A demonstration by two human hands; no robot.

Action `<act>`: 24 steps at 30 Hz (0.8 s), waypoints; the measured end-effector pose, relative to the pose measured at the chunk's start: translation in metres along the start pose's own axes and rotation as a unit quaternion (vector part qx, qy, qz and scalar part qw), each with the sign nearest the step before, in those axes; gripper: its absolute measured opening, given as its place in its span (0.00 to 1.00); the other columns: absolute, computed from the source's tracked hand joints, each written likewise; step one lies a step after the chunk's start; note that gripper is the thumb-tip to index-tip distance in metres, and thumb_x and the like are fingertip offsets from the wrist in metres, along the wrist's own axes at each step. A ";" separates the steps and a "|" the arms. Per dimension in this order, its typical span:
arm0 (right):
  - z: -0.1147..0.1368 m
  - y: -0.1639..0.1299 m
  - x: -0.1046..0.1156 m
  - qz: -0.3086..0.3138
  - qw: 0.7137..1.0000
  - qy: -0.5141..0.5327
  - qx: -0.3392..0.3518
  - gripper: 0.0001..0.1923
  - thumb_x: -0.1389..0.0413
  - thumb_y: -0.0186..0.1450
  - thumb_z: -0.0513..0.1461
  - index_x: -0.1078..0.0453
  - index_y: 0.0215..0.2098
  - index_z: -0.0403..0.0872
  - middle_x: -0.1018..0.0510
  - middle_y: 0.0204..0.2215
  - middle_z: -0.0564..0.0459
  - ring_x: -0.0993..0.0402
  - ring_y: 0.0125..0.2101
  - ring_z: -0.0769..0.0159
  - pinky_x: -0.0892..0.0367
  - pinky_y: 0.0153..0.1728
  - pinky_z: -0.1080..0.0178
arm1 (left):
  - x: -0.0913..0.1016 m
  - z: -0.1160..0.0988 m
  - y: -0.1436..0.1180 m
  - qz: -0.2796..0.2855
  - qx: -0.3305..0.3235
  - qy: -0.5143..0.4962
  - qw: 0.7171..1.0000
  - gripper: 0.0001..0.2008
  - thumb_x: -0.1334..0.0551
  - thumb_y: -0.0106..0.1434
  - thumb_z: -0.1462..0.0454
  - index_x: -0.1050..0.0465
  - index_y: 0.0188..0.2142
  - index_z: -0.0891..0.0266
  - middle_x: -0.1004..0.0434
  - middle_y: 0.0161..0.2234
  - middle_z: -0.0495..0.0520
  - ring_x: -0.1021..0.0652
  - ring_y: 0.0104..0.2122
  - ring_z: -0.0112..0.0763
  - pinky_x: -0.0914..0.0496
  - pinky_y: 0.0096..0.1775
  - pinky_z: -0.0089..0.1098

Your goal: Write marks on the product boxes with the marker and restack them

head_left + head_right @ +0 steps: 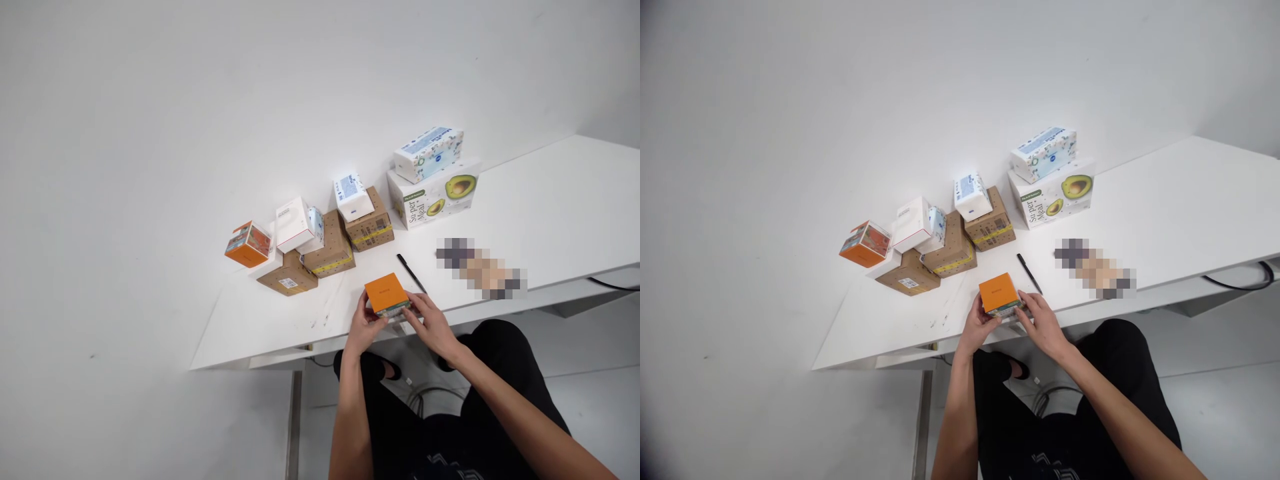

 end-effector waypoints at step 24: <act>-0.009 -0.003 -0.001 -0.025 0.999 0.034 -0.024 0.17 0.52 0.69 0.42 0.32 0.54 0.50 0.26 0.48 0.42 0.25 0.42 0.56 0.26 0.27 0.60 | -0.001 -0.006 0.005 0.008 -0.035 -0.066 0.997 0.42 0.27 0.47 0.57 0.40 0.60 0.58 0.33 0.57 0.62 0.25 0.49 0.43 0.29 0.49 0.40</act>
Point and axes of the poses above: each hand's wrist, its own y-axis towards the middle knuckle, its own x-axis out of the back of the hand, z = x × y, the point moved 4 cm from there along y, towards the middle knuckle
